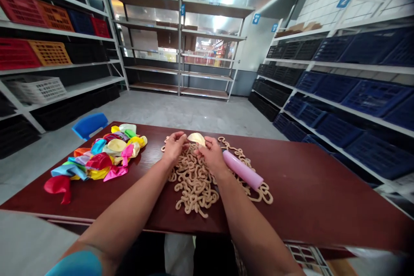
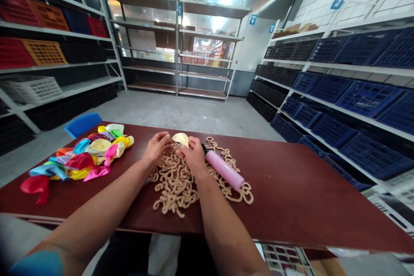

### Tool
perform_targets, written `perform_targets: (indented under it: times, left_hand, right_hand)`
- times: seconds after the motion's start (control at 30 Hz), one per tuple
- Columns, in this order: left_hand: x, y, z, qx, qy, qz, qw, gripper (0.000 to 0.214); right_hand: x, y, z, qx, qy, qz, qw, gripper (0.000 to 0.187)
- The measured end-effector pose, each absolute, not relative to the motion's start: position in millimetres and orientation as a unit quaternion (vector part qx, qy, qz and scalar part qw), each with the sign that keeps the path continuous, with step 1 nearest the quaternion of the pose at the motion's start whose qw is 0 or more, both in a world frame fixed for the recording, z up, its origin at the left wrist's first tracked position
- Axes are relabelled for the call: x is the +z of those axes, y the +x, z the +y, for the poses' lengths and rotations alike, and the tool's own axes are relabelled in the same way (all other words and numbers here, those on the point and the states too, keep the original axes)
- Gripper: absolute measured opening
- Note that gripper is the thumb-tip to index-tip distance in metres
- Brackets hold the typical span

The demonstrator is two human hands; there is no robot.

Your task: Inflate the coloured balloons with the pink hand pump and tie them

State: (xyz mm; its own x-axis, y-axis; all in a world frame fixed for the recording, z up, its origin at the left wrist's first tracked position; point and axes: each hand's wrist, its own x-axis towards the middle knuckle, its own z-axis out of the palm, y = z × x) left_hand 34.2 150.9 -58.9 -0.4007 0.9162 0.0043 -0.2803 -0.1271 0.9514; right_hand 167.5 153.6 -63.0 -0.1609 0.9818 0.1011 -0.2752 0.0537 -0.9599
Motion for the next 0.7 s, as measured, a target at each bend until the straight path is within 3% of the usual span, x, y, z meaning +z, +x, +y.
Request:
perform_targets:
  times: [0.17,0.3,0.47,0.7]
  left_hand:
    - [-61.6,43.7,139.4,0.620,0.331,0.453,0.549,0.033]
    - [-53.9,53.0,127.0,0.552,0.346,0.348,0.674,0.034]
    - [-53.3,47.8,127.3,0.566,0.328,0.295,0.696,0.020]
    - [-57.5,17.2,144.0,0.676,0.250,0.253,0.645,0.012]
  right_hand:
    - [-63.3,169.9,152.6,0.519,-0.375,-0.551,0.535,0.053]
    - [-55.9,173.9,138.6,0.363,-0.351,-0.723,0.472,0.057]
    - [-51.0,176.9,130.5,0.250,-0.325,-0.807,0.424,0.074]
    - [-57.3,196.8,161.4,0.205,-0.467,-0.725,0.464,0.045]
